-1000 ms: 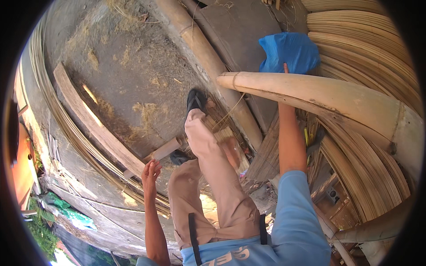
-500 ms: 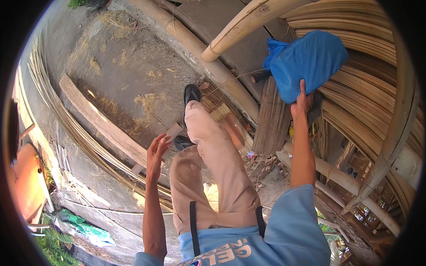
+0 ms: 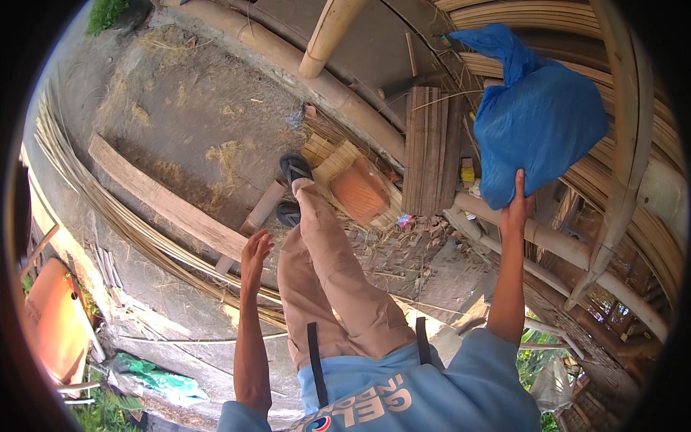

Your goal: The person sits on the ground and uses a knife to split long bamboo strips into thinner pieces. They repeatedly position each strip on a wooden plank and draw the knife along its length to separate it.

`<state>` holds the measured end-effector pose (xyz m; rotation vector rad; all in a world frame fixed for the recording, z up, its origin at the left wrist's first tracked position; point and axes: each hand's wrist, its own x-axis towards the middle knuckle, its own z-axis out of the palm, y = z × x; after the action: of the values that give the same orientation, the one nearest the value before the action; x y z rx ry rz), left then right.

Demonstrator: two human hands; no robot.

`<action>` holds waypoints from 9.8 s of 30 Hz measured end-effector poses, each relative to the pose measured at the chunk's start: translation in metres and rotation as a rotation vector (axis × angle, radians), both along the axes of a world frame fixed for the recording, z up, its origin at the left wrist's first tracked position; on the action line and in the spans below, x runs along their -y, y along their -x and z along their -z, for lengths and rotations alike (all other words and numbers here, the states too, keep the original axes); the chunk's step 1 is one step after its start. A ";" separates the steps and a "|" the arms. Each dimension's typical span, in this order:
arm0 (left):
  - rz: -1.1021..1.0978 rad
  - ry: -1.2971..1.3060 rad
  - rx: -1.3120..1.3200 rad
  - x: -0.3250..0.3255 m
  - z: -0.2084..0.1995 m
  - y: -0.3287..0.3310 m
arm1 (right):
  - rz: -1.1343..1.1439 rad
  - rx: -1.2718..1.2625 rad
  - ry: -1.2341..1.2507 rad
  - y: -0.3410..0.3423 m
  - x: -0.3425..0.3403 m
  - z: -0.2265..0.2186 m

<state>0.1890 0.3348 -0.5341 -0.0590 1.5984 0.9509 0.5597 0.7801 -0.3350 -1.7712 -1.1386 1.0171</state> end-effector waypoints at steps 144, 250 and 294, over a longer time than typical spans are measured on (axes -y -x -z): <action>-1.133 -0.036 0.147 -0.118 0.261 -0.455 | -2.385 0.382 -0.049 0.528 0.409 0.436; -2.221 -0.054 -0.506 0.120 0.362 -0.467 | -3.277 0.141 -0.556 0.107 0.403 0.628; -2.221 -0.090 -0.564 0.113 0.398 -0.433 | -3.023 0.240 -0.590 0.088 0.414 0.645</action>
<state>0.6216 0.2217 -0.9325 -1.9337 1.4561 2.7802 0.4713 0.3663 -0.9802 -1.2410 2.1432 -0.6777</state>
